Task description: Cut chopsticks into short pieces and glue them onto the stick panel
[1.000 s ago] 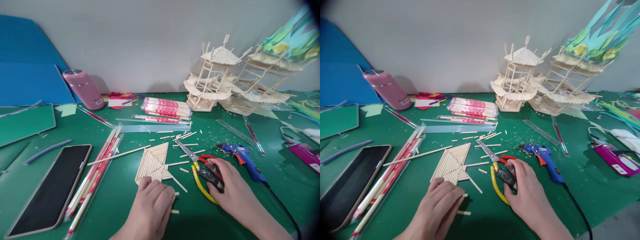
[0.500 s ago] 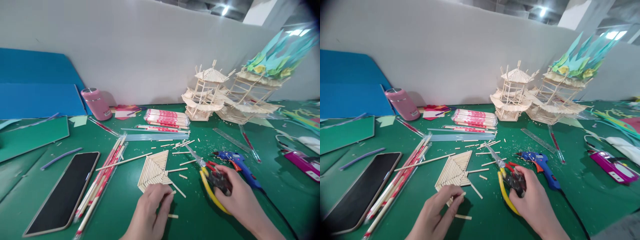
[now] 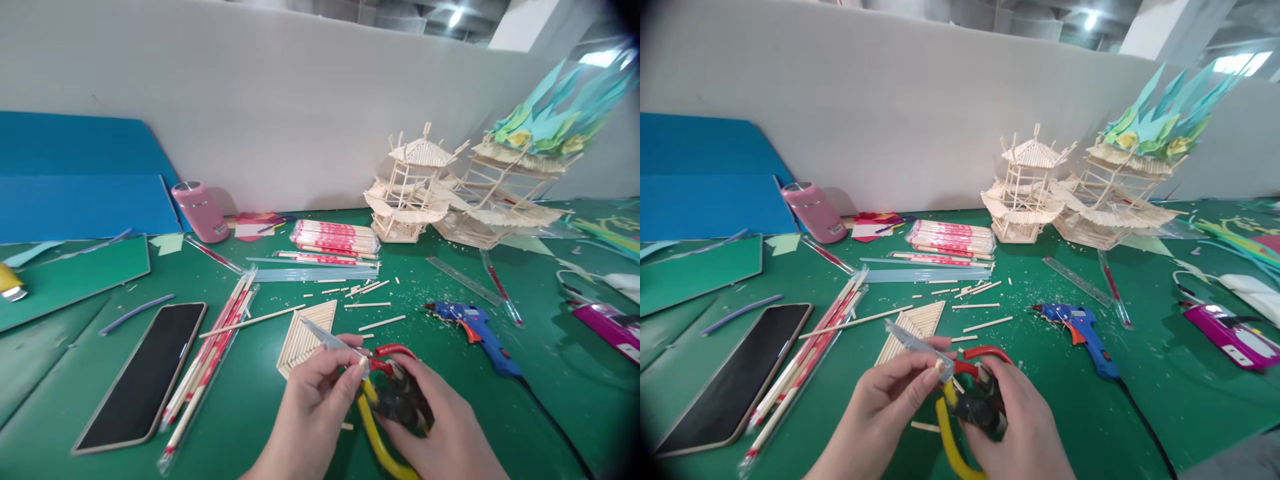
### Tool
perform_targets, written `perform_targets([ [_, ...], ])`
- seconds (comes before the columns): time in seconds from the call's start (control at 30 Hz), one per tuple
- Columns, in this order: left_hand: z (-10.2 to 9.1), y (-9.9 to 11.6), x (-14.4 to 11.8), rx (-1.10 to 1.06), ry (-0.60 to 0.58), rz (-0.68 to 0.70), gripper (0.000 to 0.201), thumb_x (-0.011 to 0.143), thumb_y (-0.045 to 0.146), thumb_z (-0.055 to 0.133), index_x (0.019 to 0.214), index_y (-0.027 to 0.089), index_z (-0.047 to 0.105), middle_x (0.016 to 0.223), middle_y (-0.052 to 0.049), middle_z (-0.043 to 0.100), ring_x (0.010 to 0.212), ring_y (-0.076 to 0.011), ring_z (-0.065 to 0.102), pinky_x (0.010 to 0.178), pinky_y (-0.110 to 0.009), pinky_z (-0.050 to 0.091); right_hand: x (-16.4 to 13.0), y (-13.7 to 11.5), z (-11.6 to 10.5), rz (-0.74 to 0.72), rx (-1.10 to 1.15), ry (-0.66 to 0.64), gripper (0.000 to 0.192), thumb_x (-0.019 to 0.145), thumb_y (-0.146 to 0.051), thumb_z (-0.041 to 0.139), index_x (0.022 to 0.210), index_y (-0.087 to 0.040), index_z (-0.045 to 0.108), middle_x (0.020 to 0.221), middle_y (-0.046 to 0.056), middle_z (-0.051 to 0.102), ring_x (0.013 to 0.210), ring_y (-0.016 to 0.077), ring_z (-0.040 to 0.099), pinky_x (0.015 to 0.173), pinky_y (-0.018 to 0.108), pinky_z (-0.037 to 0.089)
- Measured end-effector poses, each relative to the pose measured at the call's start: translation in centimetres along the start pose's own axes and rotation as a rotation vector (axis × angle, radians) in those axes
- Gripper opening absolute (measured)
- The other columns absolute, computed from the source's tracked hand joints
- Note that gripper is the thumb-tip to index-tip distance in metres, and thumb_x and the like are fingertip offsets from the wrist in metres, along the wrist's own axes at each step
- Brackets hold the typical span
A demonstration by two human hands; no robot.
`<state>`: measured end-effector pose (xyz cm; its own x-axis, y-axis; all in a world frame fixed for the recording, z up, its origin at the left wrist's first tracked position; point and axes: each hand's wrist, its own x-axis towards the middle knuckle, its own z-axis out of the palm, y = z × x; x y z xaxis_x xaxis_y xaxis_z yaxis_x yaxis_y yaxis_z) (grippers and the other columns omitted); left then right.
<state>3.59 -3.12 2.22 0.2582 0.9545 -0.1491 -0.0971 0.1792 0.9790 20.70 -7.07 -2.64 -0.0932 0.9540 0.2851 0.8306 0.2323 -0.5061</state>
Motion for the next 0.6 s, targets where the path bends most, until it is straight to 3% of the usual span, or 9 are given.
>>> perform_targets([
  [0.17,-0.1,0.9,-0.2,-0.010,-0.022,0.112,0.016,0.074,0.031,0.062,0.076,0.016,0.068,0.101,-0.009,0.061,0.094,-0.0215,0.056,0.075,-0.029,0.048,0.8,-1.0,0.0,0.059,0.158,-0.139,0.042,0.069,-0.021,0.052,0.110,-0.017,0.043,0.099,0.009,0.062,0.085,0.0196,0.063,0.069,0.029,0.054],
  [0.27,-0.6,0.9,-0.1,-0.014,0.040,0.156,0.014,0.074,0.030,0.063,0.074,0.016,0.066,0.104,-0.009,0.058,0.100,-0.0216,0.053,0.077,-0.027,0.046,1.2,-1.1,-0.4,0.112,0.251,-0.134,0.037,0.072,-0.024,0.051,0.108,-0.018,0.044,0.099,0.008,0.062,0.085,0.0186,0.063,0.072,0.027,0.053],
  [0.37,-1.4,0.3,-0.1,-0.040,0.075,0.072,0.015,0.078,0.031,0.059,0.076,0.016,0.061,0.089,-0.006,0.061,0.080,-0.0153,0.058,0.068,-0.024,0.045,1.1,-0.4,-0.9,0.253,0.351,-0.185,0.041,0.074,-0.033,0.055,0.110,-0.018,0.043,0.099,0.009,0.064,0.082,0.0178,0.064,0.070,0.022,0.052],
  [0.47,-2.0,-0.7,-0.2,-0.121,0.031,-0.060,0.018,0.083,0.033,0.053,0.077,0.015,0.054,0.062,0.001,0.056,0.050,-0.0071,0.050,0.052,-0.020,0.039,0.7,0.4,-1.6,0.334,0.364,-0.315,0.048,0.071,-0.038,0.059,0.111,-0.017,0.042,0.092,0.008,0.066,0.077,0.0181,0.065,0.066,0.019,0.052],
  [0.6,-2.6,-2.1,-0.4,-0.240,0.022,-0.101,0.019,0.083,0.033,0.053,0.079,0.015,0.051,0.058,0.004,0.049,0.045,-0.0037,0.039,0.045,-0.017,0.029,0.1,0.8,-1.7,0.315,0.245,-0.421,0.055,0.065,-0.038,0.063,0.112,-0.019,0.043,0.092,0.008,0.066,0.083,0.0216,0.065,0.062,0.019,0.052],
])
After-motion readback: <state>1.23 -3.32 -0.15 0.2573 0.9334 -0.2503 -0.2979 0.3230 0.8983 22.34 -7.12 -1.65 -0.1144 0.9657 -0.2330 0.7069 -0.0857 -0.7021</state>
